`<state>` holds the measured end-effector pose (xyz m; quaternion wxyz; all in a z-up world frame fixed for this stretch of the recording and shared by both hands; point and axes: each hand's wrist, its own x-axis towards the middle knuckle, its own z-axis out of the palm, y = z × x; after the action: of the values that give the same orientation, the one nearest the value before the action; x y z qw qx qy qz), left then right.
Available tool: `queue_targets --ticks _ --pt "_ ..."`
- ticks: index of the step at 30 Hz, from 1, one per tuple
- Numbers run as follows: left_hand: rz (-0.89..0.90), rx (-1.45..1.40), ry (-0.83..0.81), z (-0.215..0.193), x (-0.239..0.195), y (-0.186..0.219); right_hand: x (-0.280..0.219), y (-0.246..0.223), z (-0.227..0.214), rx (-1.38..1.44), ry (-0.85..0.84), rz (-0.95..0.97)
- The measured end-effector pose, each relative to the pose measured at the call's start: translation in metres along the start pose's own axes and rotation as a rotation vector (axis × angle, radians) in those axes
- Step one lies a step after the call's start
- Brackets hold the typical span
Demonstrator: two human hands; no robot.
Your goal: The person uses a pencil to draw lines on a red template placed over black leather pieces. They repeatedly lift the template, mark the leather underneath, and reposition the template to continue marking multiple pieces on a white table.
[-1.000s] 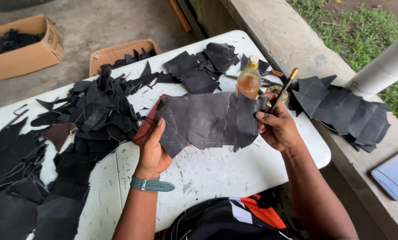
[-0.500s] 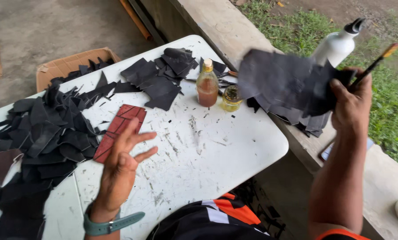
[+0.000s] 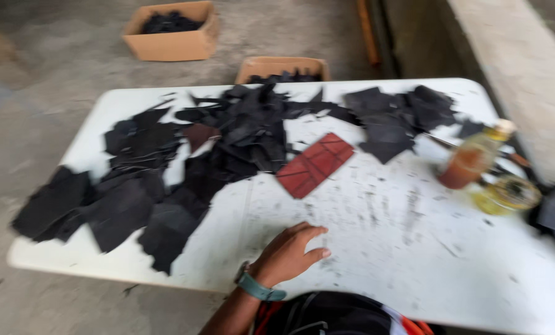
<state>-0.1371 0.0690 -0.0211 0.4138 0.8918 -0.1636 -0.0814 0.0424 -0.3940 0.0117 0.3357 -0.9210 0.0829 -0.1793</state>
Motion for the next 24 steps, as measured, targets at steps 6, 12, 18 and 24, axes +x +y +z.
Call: queue_targets --ticks 6,12,18,24 --pt "-0.044 0.309 0.357 -0.031 0.067 -0.024 -0.107 -0.081 0.053 0.134 -0.449 0.080" --pt "-0.189 0.448 0.239 -0.005 0.079 -0.036 -0.086 -0.138 0.132 -0.327 -0.620 -0.139" --pt "-0.053 0.059 0.277 -0.021 0.029 -0.044 -0.081 -0.132 0.162 -0.332 -0.665 -0.143" --pt "-0.541 0.575 0.499 -0.141 -0.030 -0.078 -0.058 -0.155 0.172 -0.407 -0.602 -0.050"
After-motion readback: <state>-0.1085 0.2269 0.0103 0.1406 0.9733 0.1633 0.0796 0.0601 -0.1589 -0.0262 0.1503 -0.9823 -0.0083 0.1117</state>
